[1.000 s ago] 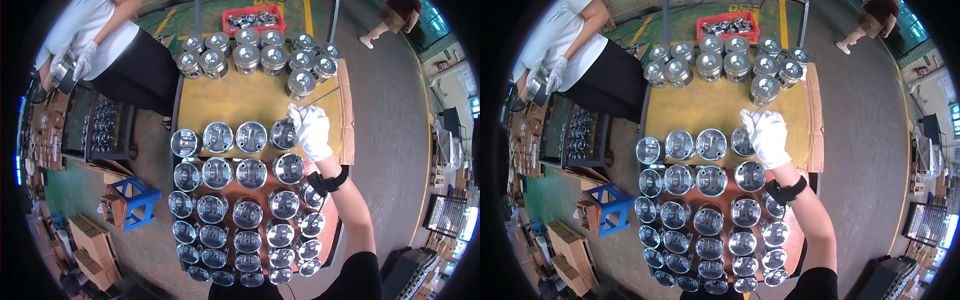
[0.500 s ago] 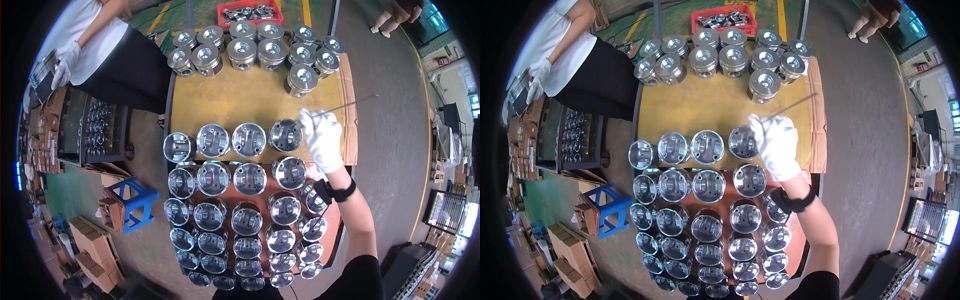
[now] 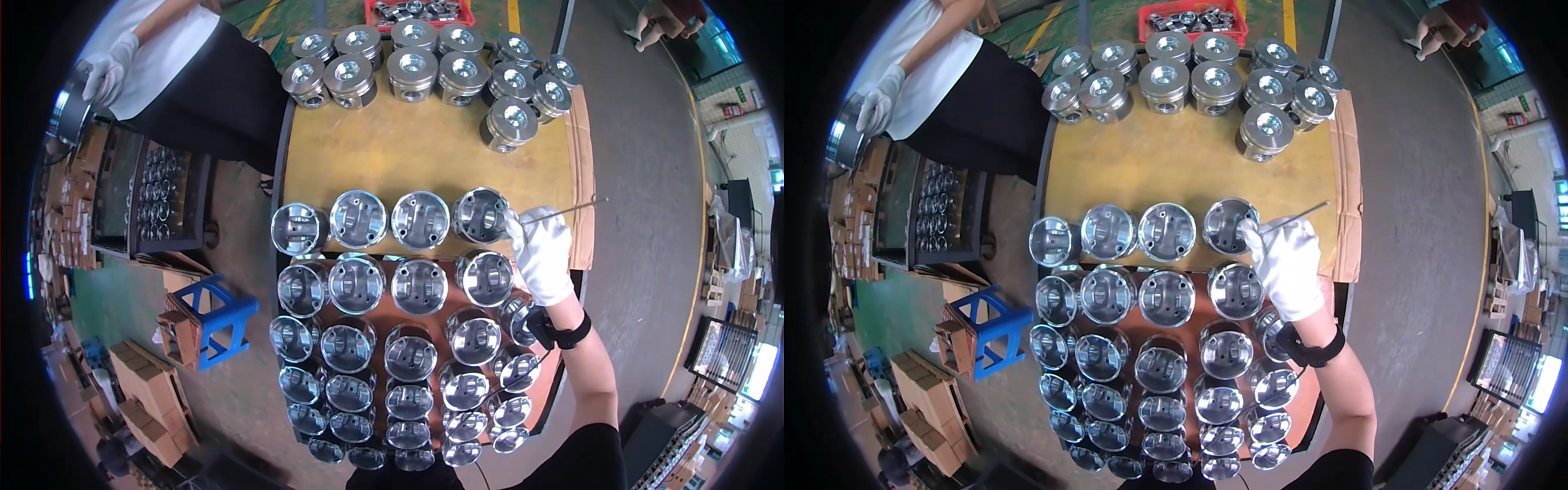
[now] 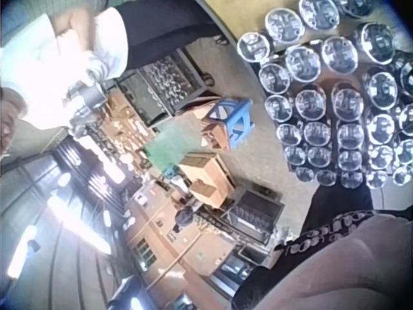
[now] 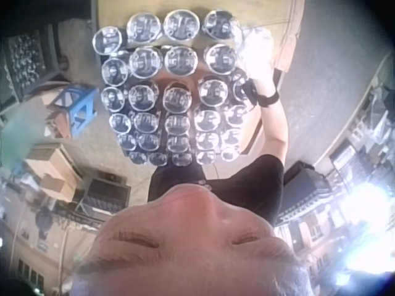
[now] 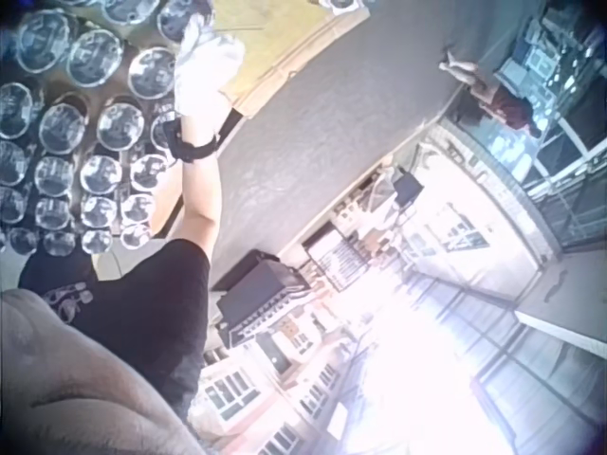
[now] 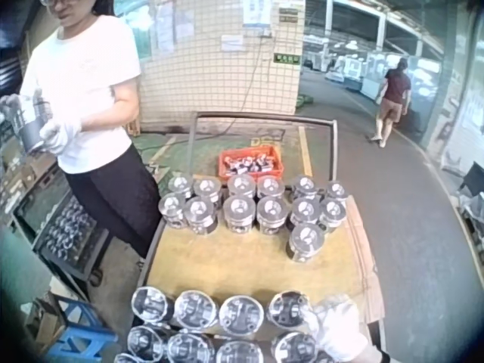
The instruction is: Sorting and transferring metal engine pistons from a table into a large bin.
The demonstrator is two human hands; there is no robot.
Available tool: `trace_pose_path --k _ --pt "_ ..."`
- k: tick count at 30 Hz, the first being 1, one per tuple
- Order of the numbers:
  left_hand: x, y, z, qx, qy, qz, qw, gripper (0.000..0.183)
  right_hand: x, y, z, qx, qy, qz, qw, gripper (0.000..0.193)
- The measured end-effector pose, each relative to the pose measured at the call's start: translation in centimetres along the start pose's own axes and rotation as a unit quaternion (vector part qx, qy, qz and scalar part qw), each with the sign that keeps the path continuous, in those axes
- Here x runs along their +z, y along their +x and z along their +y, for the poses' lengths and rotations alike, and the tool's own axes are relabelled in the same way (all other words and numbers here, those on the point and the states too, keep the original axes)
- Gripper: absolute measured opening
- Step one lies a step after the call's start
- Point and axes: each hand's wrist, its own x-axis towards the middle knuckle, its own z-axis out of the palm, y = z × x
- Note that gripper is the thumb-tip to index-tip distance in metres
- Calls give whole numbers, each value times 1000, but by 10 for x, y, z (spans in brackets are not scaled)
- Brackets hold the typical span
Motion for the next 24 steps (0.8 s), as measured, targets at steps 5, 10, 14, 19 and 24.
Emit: trace_pose_path --k 5,10,14,19,24 --pt "6 2 -5 -4 -3 -8 1000 23 12 -18 5 -12 -22 -28 999 18" --pt "12 -3 -19 -9 -7 -13 1000 24 -11 0 -20 -14 -3 -23 1000 13" --pt "16 -5 -34 -11 -2 -19 1000 24 -20 21 -54 -46 36 -4 998 11" --pt "28 -7 -55 -1 35 -34 999 24 11 25 -70 -46 145 -33 988 19" --pt "37 0 -71 -43 -137 -51 988 29 23 25 -83 22 53 -37 998 23"
